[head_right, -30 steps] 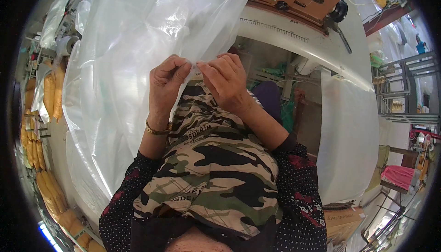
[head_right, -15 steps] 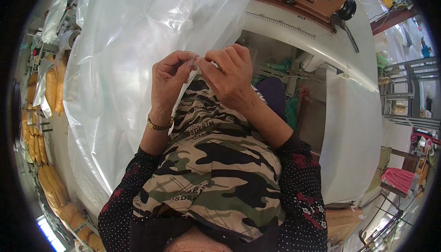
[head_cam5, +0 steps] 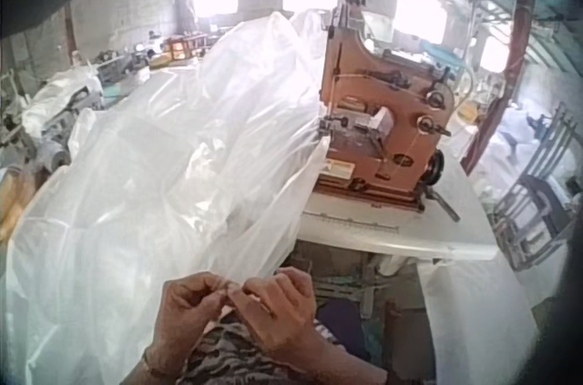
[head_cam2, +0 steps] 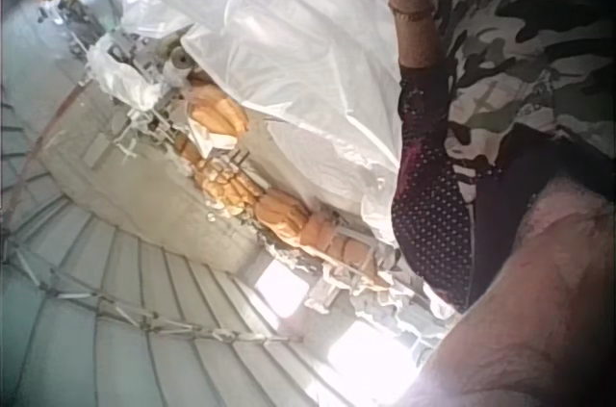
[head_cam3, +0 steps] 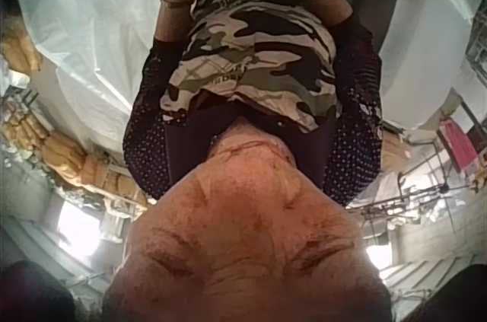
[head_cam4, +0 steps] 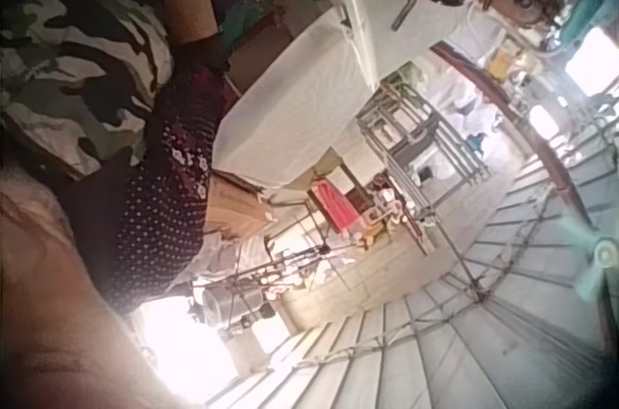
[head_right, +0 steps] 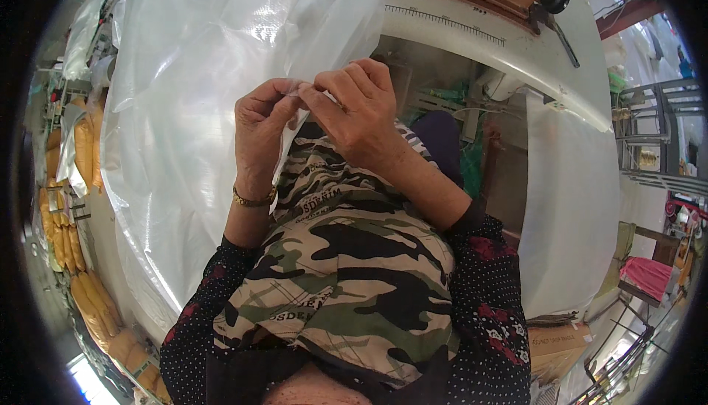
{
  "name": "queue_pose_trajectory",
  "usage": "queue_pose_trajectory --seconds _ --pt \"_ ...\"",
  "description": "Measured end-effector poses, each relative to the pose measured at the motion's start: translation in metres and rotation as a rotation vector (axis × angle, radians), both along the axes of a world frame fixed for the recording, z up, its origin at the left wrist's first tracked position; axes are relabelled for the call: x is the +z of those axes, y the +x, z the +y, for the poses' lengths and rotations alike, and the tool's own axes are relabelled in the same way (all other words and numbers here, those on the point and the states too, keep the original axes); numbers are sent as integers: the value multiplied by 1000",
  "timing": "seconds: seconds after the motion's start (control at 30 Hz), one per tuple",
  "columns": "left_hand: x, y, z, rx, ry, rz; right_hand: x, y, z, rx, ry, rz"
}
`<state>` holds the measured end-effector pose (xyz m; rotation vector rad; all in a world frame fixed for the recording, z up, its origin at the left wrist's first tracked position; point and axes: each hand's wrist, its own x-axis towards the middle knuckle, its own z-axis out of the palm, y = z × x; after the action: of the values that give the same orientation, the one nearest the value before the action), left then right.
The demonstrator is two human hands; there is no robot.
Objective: Using a sewing machine to join or edge large clear plastic sheets.
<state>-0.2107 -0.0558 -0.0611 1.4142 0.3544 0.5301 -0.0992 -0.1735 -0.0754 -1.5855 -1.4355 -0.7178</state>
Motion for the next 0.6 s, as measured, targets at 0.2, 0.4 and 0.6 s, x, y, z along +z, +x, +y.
queue_pose_trajectory --seconds 0.2,0.4,0.6 --pt "0 4 4 -87 -203 -49 -1 -3 2 22 -23 -10" --pt "-1 7 10 79 -83 13 -23 19 -8 139 5 55" --pt "81 19 35 297 748 -140 -16 45 58 94 361 1427"
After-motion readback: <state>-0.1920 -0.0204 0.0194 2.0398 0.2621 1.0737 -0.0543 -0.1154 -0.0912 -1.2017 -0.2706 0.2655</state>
